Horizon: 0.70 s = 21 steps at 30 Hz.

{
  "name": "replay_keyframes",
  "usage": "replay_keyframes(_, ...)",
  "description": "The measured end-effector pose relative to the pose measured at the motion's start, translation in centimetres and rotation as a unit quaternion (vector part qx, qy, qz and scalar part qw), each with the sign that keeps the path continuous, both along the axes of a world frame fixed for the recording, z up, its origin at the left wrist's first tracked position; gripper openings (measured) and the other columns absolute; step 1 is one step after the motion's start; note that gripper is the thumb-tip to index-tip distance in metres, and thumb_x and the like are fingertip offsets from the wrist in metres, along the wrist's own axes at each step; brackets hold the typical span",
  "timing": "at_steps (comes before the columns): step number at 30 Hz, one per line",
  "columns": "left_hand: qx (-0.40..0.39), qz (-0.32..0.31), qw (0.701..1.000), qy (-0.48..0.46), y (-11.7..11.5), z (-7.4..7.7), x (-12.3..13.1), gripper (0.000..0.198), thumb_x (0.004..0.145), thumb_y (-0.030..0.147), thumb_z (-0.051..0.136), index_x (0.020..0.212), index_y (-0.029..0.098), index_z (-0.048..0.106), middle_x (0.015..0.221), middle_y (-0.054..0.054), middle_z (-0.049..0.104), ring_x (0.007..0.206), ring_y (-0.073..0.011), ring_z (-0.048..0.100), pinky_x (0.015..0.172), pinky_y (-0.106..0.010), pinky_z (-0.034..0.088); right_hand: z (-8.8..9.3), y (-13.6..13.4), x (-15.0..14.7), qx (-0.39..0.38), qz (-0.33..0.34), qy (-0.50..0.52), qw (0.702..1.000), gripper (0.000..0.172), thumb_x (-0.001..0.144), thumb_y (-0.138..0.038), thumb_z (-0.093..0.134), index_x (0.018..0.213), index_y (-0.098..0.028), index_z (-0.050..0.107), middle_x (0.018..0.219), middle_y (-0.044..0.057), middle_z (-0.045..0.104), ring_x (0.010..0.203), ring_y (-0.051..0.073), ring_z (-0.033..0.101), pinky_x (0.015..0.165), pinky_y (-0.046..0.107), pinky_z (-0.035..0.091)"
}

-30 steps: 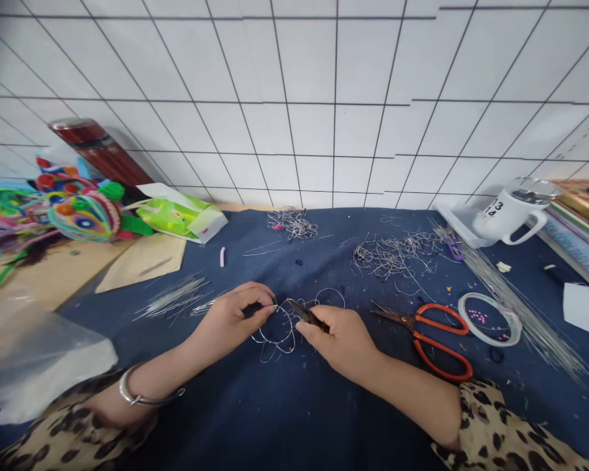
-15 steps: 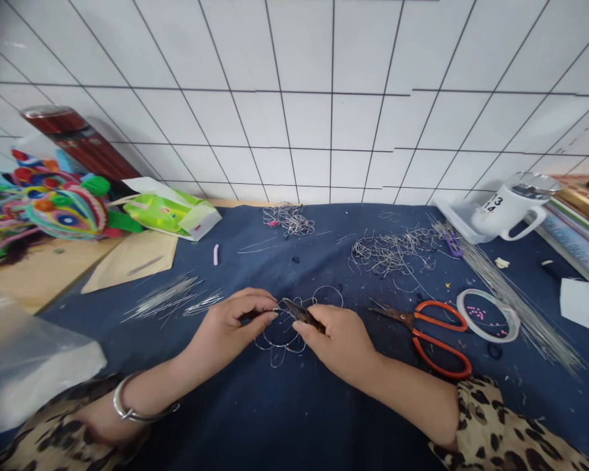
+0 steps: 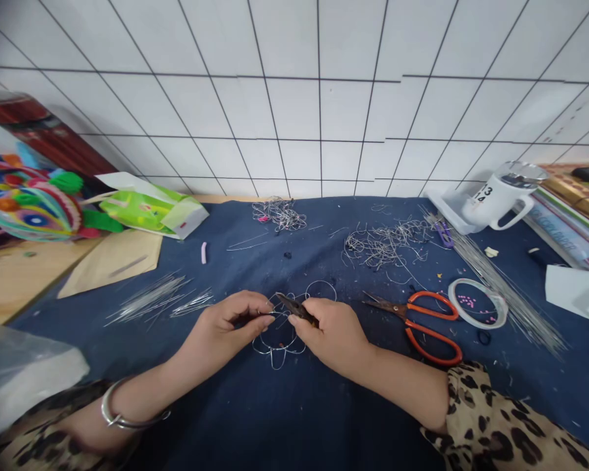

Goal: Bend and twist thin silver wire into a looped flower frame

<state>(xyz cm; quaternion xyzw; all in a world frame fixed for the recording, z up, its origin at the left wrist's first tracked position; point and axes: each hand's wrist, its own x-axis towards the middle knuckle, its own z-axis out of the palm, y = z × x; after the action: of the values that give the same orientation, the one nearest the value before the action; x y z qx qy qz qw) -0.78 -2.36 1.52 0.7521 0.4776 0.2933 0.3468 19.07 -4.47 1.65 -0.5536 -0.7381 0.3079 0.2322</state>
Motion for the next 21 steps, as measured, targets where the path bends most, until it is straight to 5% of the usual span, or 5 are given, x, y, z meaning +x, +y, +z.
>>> replay_keyframes(9, -0.033, 0.011, 0.999, -0.024, -0.1, -1.2, -0.1, 0.01, 0.078, 0.024, 0.057, 0.086, 0.019, 0.059, 0.075, 0.0, 0.059, 0.065, -0.0116, 0.055, 0.061, -0.024, 0.045, -0.1, 0.0, 0.0, 0.004, -0.003, 0.0, 1.0, 0.028, 0.082, -0.031, 0.047, 0.06, -0.018, 0.037, 0.056, -0.005, 0.04, 0.053, 0.007, 0.038, 0.052, 0.021, 0.024)
replay_keyframes(21, -0.04, -0.019, 0.999, -0.016, -0.1, -0.4, 0.2, 0.006, 0.078, 0.022, 0.055, 0.077, 0.018, 0.059, 0.07, 0.0, 0.059, 0.063, -0.0109, 0.053, 0.059, -0.022, 0.043, -0.2, -0.1, -0.1, 0.009, -0.009, 0.012, 1.0, 0.028, 0.081, -0.028, 0.048, 0.059, -0.018, 0.034, 0.055, -0.005, 0.038, 0.053, 0.007, 0.037, 0.052, 0.021, 0.024)
